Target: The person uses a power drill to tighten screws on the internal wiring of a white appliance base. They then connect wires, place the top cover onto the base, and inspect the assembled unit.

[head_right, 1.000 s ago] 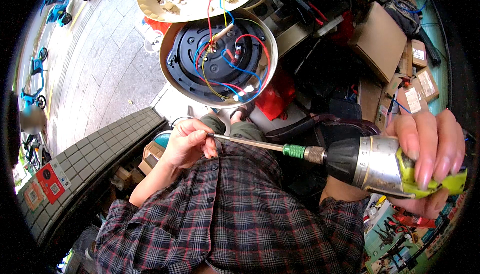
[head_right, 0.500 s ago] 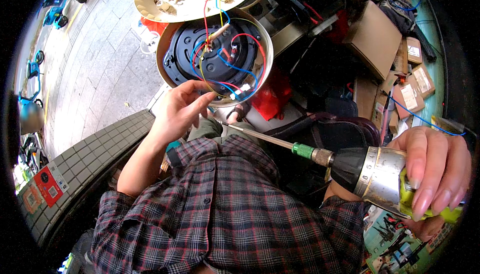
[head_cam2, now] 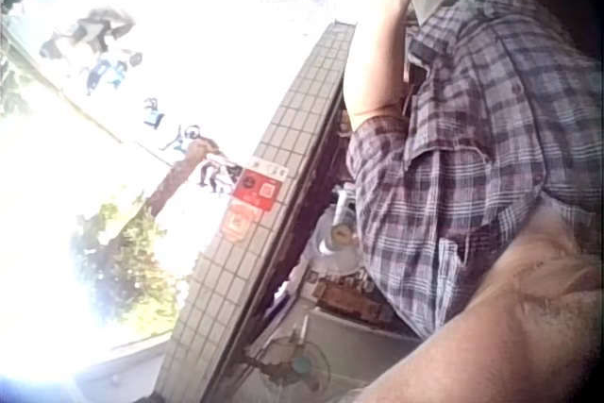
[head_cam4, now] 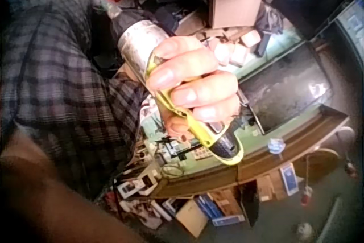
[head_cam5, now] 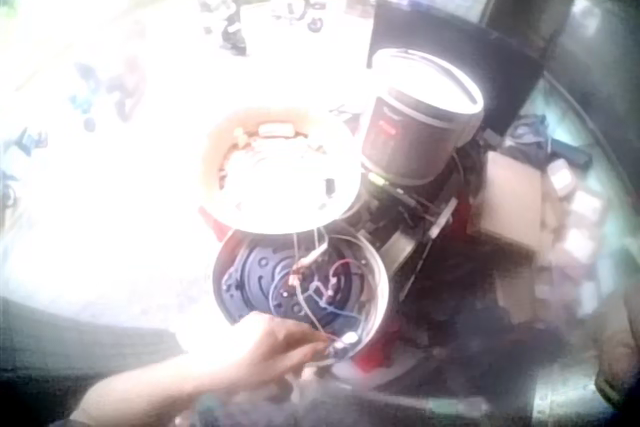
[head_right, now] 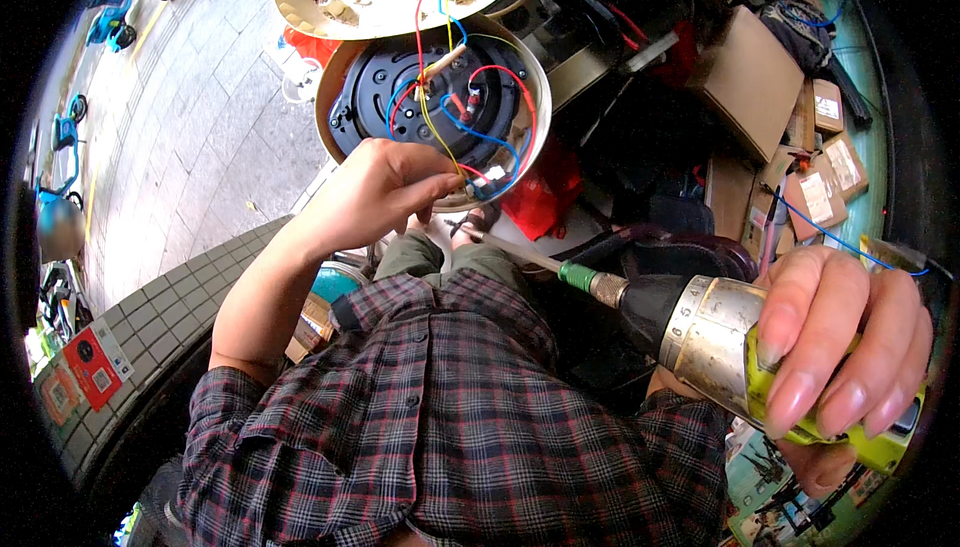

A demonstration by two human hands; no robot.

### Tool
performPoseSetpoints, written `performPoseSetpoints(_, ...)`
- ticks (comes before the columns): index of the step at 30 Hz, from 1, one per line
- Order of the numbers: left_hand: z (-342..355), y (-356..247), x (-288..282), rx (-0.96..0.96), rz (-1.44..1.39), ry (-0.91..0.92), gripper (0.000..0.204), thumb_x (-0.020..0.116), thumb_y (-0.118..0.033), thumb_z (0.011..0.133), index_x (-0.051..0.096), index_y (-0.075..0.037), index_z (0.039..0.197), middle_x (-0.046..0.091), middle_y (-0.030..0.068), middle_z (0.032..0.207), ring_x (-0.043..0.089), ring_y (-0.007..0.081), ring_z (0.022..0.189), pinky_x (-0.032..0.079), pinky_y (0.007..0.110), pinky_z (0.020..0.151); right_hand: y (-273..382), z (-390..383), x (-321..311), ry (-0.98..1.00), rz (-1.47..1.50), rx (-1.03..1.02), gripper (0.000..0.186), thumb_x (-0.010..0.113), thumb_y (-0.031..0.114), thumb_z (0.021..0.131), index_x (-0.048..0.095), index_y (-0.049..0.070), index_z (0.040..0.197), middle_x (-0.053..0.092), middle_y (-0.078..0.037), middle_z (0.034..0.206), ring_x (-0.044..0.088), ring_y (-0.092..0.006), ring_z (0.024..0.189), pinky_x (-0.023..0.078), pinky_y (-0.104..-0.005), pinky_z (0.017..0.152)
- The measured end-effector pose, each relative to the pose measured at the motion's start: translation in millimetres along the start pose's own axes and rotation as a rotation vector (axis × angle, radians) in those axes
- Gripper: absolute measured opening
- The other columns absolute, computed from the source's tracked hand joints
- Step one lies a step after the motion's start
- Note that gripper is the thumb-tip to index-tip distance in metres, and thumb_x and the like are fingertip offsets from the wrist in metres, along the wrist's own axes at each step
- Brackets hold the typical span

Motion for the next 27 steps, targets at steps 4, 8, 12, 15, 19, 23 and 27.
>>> performPoseSetpoints(4,1.9,-1.5,2.6,-0.025,0.071,-0.011,0.019,0.071,-0.017,0.100,0.079,0.000,0.099,0.076,0.0129,0.074,0.075,0.0233,0.065,0.058,0.036,0.066,-10.7,9.2,13.1,0.041,-0.129,-0.008,0.041,0.096,0.017,0.083,0.062,0.019,0.106,0.065,0.006,0.102,0.072,-0.0129,0.087,0.057,-0.0333,0.087)
performPoseSetpoints(8,2.6,4.7,3.2,0.029,0.110,-0.070,0.017,0.075,-0.019,0.096,0.079,-0.002,0.099,0.077,0.0139,0.078,0.077,0.0280,0.071,0.059,0.039,0.070,-11.7,11.0,21.7,0.024,-0.183,0.020,0.040,0.095,0.017,0.085,0.061,0.019,0.106,0.064,0.006,0.101,0.073,-0.0135,0.085,0.058,-0.0332,0.085)
performPoseSetpoints(12,3.9,16.3,4.5,0.106,0.155,-0.136,0.019,0.076,-0.018,0.097,0.078,-0.001,0.105,0.077,0.0148,0.083,0.076,0.0239,0.073,0.058,0.038,0.071,-19.4,12.2,25.1,0.035,-0.192,-0.005,0.039,0.094,0.017,0.087,0.060,0.019,0.108,0.065,0.005,0.101,0.073,-0.0142,0.084,0.059,-0.0337,0.084)
performPoseSetpoints(15,3.4,17.5,2.7,0.115,0.141,-0.116,0.018,0.077,-0.019,0.095,0.078,-0.002,0.101,0.077,0.0145,0.082,0.077,0.0279,0.077,0.059,0.040,0.072,-23.9,15.3,22.3,0.083,-0.169,-0.012,0.038,0.093,0.018,0.088,0.060,0.018,0.108,0.064,0.005,0.101,0.072,-0.0142,0.083,0.059,-0.0340,0.084)
performPoseSetpoints(19,2.8,7.1,-3.8,-0.094,0.022,0.050,0.018,0.079,-0.021,0.092,0.079,-0.004,0.096,0.077,0.0136,0.079,0.078,0.0305,0.078,0.060,0.041,0.072,-26.1,17.1,22.3,0.100,-0.171,0.006,0.037,0.092,0.020,0.089,0.060,0.018,0.109,0.064,0.005,0.101,0.072,-0.0143,0.084,0.058,-0.0349,0.086)
performPoseSetpoints(23,-0.2,22.3,1.4,0.047,0.153,-0.085,0.018,0.078,-0.021,0.092,0.077,-0.003,0.093,0.074,0.0157,0.076,0.076,0.0343,0.074,0.059,0.044,0.070,-28.2,20.6,19.4,0.139,-0.165,0.026,0.038,0.091,0.021,0.090,0.061,0.017,0.111,0.064,0.004,0.102,0.072,-0.0144,0.087,0.056,-0.0353,0.087)
performPoseSetpoints(27,-17.3,27.4,7.9,0.141,0.243,-0.227,0.017,0.076,-0.020,0.093,0.073,-0.003,0.090,0.072,0.0189,0.075,0.073,0.0394,0.072,0.058,0.049,0.067,-30.8,22.5,18.1,0.151,-0.146,0.005,0.040,0.093,0.021,0.088,0.062,0.017,0.112,0.064,0.005,0.103,0.072,-0.0141,0.089,0.056,-0.0345,0.088)
Point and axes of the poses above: each hand's wrist, its own z-axis towards the middle knuckle, its own x-axis out of the palm, y = z × x, the point moved 3 cm from there along z, towards the middle knuckle
